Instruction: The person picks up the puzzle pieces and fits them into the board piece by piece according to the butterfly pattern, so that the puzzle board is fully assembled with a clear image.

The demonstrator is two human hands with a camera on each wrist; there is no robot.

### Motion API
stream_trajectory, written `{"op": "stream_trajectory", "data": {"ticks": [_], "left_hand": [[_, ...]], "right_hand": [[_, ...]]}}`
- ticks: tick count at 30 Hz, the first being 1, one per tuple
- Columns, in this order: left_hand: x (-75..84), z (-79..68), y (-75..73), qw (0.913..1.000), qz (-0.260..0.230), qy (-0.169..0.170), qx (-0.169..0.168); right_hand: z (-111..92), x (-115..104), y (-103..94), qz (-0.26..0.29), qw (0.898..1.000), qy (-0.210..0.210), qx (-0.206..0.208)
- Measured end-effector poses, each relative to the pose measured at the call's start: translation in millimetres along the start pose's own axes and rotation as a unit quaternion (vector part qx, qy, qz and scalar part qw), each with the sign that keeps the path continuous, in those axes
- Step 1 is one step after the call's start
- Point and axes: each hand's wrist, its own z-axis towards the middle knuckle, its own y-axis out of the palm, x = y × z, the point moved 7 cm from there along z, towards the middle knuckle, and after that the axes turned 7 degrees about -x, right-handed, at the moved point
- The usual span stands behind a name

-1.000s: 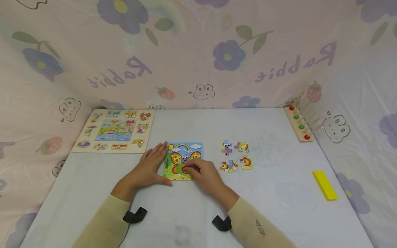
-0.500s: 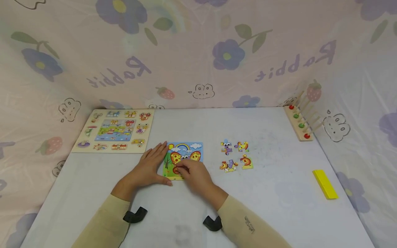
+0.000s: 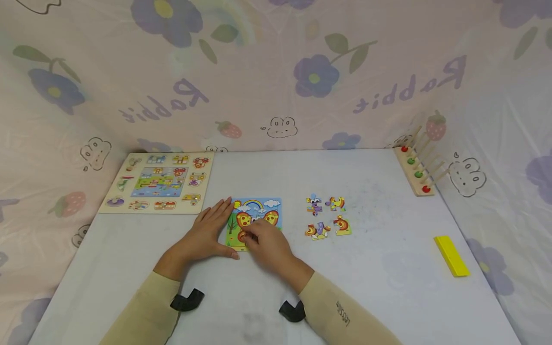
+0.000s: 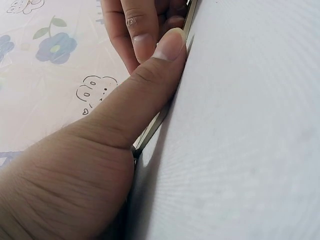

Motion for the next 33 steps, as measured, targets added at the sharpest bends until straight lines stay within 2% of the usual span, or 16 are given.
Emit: {"op": "stream_trajectory", "data": {"ticks": [3, 13, 22, 29, 33], "left_hand": [[-0.1, -0.1, 0.3, 1.0, 0.002, -0.002, 0.0], [-0.3, 0.3, 0.7, 1.0, 0.006, 0.0, 0.002], [0.2, 0.0, 0.0, 1.0, 0.007, -0.002, 0.0], [0.9, -0.8, -0.3, 1.0, 0.007, -0.002, -0.002], [0.9, -1.3, 0.1, 1.0, 0.009, -0.003, -0.001]], "right_hand": [[-1, -1, 0.9, -0.024, 1.0, 0.003, -0.008], [-5, -5, 1.4, -0.043, 0.998, -0.011, -0.032], [-7, -6, 4.4, -0.067, 0.996, -0.004, -0.061], [-9, -10, 5.8, -0.102, 0.992, -0.038, -0.071], [-9, -9, 6.4, -0.096, 0.992, -0.04, -0.072]]}}
